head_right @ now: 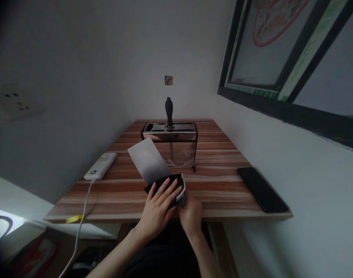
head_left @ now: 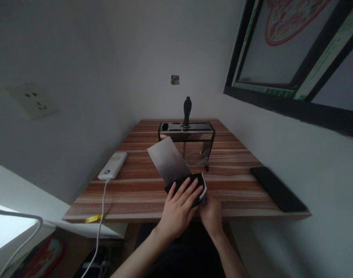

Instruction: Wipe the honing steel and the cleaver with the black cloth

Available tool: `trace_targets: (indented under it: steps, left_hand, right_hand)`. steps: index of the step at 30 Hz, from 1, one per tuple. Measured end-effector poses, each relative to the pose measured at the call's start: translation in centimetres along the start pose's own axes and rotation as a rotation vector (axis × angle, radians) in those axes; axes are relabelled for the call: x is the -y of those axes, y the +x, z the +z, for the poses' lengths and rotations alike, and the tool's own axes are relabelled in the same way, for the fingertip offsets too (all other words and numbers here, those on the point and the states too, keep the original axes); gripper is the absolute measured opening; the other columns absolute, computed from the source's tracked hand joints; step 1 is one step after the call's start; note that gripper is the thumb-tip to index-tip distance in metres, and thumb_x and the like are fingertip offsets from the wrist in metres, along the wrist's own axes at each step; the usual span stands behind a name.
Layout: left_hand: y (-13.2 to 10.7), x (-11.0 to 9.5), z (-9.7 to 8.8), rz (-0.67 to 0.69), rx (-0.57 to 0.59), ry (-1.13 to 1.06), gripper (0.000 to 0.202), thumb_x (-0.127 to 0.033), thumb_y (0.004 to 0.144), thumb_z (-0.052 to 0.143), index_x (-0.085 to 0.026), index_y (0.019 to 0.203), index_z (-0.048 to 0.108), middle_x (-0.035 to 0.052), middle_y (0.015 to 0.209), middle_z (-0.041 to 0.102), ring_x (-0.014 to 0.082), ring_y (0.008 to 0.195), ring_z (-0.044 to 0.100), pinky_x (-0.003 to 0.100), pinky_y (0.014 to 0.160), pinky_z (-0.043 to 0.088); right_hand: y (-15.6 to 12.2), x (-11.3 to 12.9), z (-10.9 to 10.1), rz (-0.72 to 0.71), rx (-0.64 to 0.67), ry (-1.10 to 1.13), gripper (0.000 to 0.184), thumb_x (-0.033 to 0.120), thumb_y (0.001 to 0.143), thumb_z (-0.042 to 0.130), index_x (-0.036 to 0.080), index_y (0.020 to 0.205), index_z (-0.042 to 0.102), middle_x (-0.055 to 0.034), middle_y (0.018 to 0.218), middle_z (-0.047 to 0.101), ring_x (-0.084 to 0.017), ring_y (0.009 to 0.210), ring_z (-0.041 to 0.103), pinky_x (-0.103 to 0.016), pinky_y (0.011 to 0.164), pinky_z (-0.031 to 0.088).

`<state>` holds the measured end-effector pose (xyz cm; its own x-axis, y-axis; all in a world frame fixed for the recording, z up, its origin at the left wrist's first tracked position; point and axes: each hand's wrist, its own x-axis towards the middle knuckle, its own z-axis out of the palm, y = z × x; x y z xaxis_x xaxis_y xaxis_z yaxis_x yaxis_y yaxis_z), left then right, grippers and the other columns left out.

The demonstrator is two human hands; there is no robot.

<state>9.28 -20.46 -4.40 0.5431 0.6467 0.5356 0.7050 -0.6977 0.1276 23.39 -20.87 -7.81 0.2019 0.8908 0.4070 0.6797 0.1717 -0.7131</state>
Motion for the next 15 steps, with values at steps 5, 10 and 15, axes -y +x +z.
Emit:
trace_targets:
  steps: [5,10,15]
  left_hand:
    - [1.0,1.1,-0.9,-0.062,-0.037,0.045,0.051,-0.036,0.091,0.045,-0.031,0.14,0.029,-0.0039,0.146,0.033,0.0163,0.138,0.021,0.035,0.113,-0.003]
    - [2.9,3.0,-2.7,-0.113,-0.09,0.111,0.049,-0.023,0.092,0.038,-0.026,0.14,0.031,0.0015,0.147,0.031,0.0204,0.139,0.019,0.043,0.112,0.004]
    - [5.0,4.7,-4.4,-0.149,-0.175,0.138,0.047,-0.022,0.092,0.038,-0.024,0.139,0.034,0.0038,0.147,0.033,0.0217,0.138,0.019,0.046,0.112,0.008]
  right_hand:
    - [0.0,0.2,0.0,-0.009,0.016,-0.009,0.019,0.031,0.079,0.053,0.017,0.085,0.064,-0.0071,0.069,0.07,-0.02,0.061,0.065,-0.023,0.054,0.041]
    - [-0.1,0.4,0.0,-0.007,-0.006,-0.01,0.032,0.048,0.082,0.053,0.018,0.072,0.059,-0.0031,0.057,0.063,-0.015,0.051,0.059,-0.021,0.051,0.037]
    - [-0.1,0.2,0.1,-0.017,-0.033,-0.04,0.037,0.053,0.082,0.052,0.018,0.067,0.055,-0.0011,0.052,0.06,-0.013,0.047,0.056,-0.02,0.048,0.034]
